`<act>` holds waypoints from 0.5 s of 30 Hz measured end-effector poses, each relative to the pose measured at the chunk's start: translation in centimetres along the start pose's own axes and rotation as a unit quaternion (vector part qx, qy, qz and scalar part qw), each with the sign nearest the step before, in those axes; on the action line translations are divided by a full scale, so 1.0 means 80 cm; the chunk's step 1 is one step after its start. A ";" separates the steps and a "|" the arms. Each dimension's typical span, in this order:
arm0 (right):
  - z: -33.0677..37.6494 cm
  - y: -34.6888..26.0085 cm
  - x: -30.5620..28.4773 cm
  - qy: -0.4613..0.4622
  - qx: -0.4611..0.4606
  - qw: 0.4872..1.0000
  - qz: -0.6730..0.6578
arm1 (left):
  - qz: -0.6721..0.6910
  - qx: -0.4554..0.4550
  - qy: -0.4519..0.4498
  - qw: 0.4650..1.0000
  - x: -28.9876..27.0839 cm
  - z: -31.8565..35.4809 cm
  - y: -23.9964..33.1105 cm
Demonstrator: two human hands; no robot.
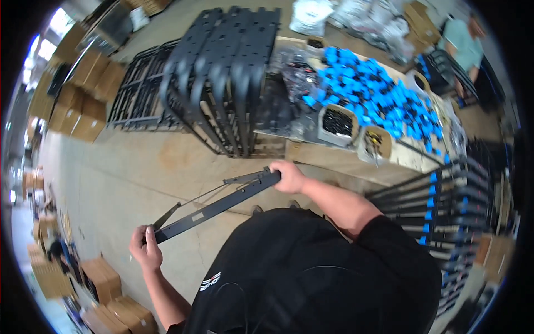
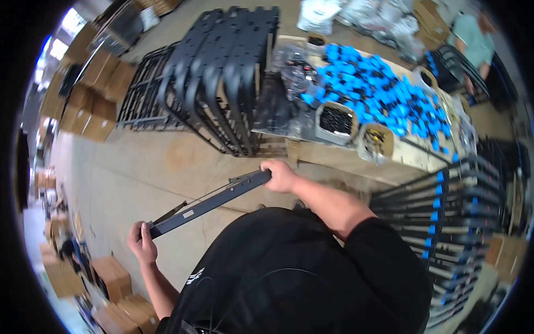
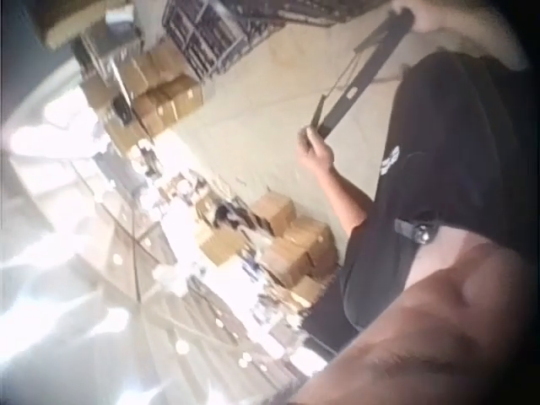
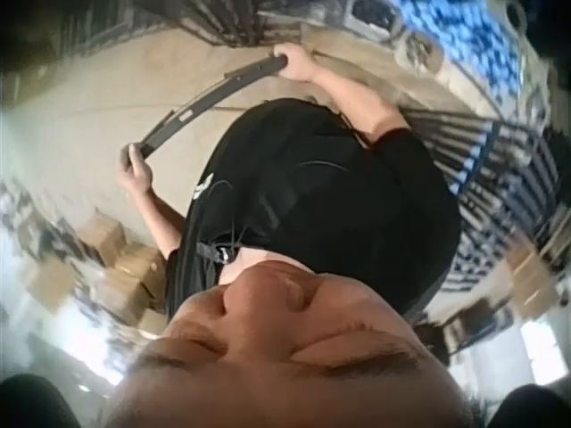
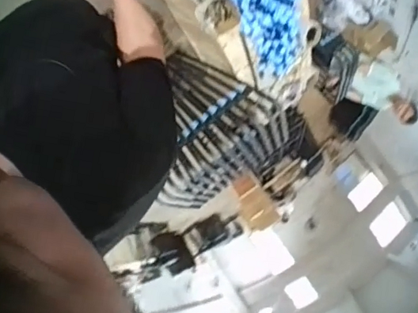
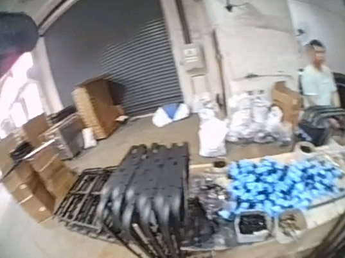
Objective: Assembling plastic components onto metal frames using manual tools in a warehouse setting.
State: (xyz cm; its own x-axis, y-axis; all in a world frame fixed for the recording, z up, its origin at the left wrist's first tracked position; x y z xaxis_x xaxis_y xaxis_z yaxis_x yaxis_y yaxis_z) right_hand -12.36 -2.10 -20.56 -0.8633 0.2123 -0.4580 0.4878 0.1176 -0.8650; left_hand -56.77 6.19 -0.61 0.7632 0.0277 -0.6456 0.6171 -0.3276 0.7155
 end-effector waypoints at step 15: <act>0.204 -0.205 -0.298 0.251 0.168 0.949 0.092 | 0.268 0.081 -0.215 0.936 0.186 -0.106 0.150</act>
State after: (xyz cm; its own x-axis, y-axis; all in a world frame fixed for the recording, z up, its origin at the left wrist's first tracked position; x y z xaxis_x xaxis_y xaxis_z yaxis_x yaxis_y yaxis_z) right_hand -1.92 -24.91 1.18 -0.5548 0.6451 -0.5254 0.4827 -0.2647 -0.8348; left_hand -36.39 10.67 0.59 0.7856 -0.5528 -0.2780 0.1043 -0.3245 0.9401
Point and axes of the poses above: each hand's wrist, its own z-axis away from the middle knuckle, its own x-axis out of the palm, y = z × x, the point moved 4 cm from there along -z, towards the middle knuckle, and after that the axes turned 1 degree about x, right-handed, at the moved point
